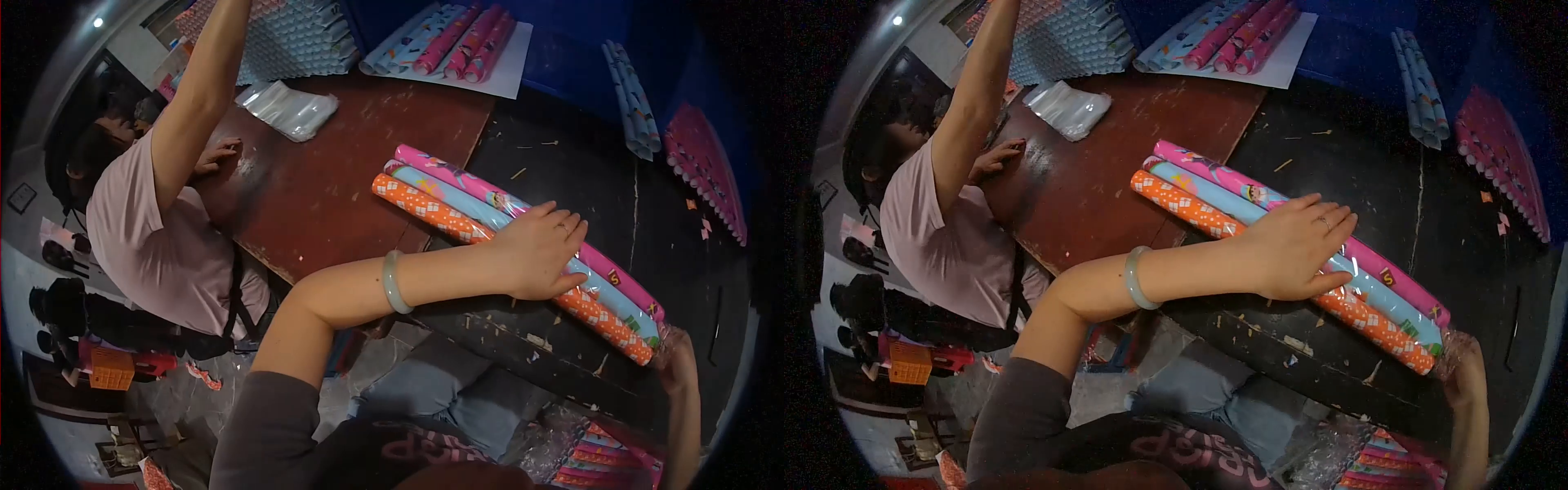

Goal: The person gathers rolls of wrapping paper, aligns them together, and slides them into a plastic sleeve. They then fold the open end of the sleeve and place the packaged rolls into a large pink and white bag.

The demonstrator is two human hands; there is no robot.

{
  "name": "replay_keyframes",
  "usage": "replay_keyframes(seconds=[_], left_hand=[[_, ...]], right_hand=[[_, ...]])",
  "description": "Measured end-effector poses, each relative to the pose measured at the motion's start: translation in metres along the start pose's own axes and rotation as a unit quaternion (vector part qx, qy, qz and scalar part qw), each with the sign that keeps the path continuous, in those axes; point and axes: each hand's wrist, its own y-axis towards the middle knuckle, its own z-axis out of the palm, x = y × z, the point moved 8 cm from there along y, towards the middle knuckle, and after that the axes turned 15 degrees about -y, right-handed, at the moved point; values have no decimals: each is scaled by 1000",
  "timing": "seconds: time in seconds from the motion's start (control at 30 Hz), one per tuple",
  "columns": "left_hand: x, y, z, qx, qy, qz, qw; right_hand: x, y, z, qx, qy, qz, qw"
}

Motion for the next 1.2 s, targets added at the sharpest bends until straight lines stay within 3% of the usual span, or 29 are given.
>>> replay_keyframes(seconds=[0.13,0.23,0.33,0.4,0.53,0.6,0.73,0.8,0.83,0.9,1.03,1.13,1.2], left_hand=[[0,1,-1,0,5,0,1000],[1,1,0,4,2,-4,1000],[2,1,2,-7,-4,5,1000],[2,0,1,-21,-8,13,1000],[0,1,-1,-8,-4,4,1000],[2,0,-1,3,-4,-6,1000],[-1,-1,-2,-14,-2,11,1000],[-1,0,-2,-15,-5,11,1000],[0,0,-2,-21,-3,11,1000],[0,0,-4,-27,-2,11,1000],[1,-1,-4,-23,-5,11,1000],[1,0,-4,-21,-8,6,1000],[1,0,-3,-14,-8,3,1000]], right_hand=[[-14,22,-20,33,-99,-4,994],[-12,18,-4,182,-198,-122,955],[-12,15,-19,0,-185,-124,975],[-9,9,0,114,-9,-20,993],[-2,4,-5,28,-62,1,998],[3,9,-5,86,-217,-93,968],[1,9,-7,17,-244,-173,954],[-7,8,5,122,-84,-60,987],[-5,6,8,121,-82,-59,987],[-4,5,-1,29,-38,-30,998],[-5,18,-6,134,-184,-94,969],[-5,19,-10,94,-222,-181,953],[-12,17,-18,13,-154,-138,978]])
